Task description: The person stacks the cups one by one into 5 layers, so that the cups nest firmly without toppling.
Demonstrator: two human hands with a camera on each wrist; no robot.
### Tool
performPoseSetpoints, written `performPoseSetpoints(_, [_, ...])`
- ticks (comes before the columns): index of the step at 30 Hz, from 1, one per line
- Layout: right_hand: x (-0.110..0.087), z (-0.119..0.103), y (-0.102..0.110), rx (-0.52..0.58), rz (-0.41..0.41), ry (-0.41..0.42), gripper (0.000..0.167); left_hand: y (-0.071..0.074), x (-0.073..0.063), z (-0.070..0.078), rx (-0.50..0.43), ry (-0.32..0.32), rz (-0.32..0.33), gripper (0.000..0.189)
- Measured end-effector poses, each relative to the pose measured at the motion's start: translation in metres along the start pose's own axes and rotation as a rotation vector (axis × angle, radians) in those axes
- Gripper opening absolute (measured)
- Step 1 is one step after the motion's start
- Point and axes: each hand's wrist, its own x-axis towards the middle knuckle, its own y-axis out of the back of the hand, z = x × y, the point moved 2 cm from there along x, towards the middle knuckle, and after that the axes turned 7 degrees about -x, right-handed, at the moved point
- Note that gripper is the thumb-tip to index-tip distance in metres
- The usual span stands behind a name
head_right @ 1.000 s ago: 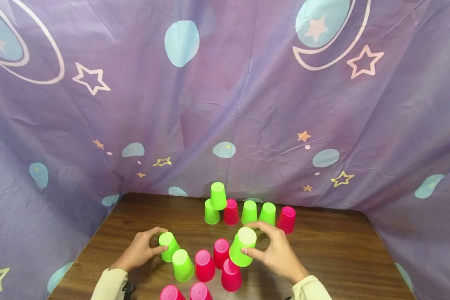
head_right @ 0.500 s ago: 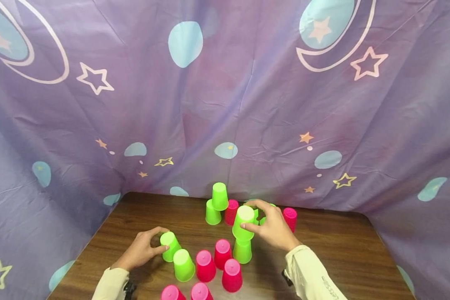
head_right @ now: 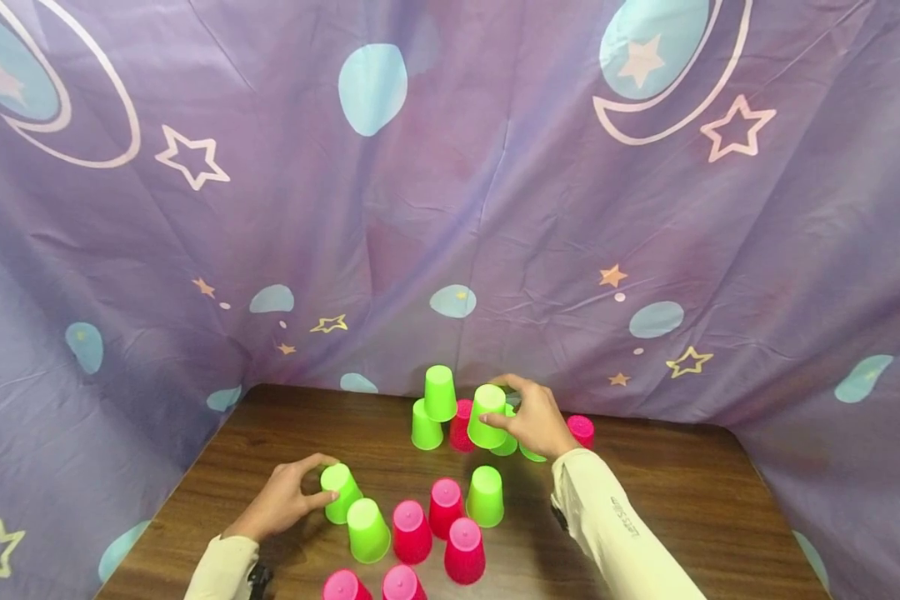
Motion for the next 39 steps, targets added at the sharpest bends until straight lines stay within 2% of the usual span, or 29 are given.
performPoseSetpoints(5, [0.007,0.004,-0.004,-0.029,0.005,-0.053,0.047,-0.001,-0.001,-0.001,-0.021,0.016,-0.003,0.039])
performPoseSetpoints(12, [0.017,0.006,-0.008,-0.083,0.039,-0.085,0.050,0.000,0.000,-0.002,-0.022,-0.015,0.001,0.040])
performPoseSetpoints(17, [0.024,0.009,-0.011,-0.082,0.006,-0.114,0.052,0.000,0.000,-0.001,-0.013,-0.039,-0.006,0.039])
performPoseSetpoints(26, [0.033,0.016,-0.017,-0.069,-0.039,-0.185,0.056,0.000,-0.001,0.001,-0.012,-0.017,-0.018,0.040])
performPoseSetpoints(39, [0.041,0.014,-0.026,-0.070,-0.057,-0.202,0.056,-0.001,-0.001,0.000,-0.002,-0.010,-0.010,0.041])
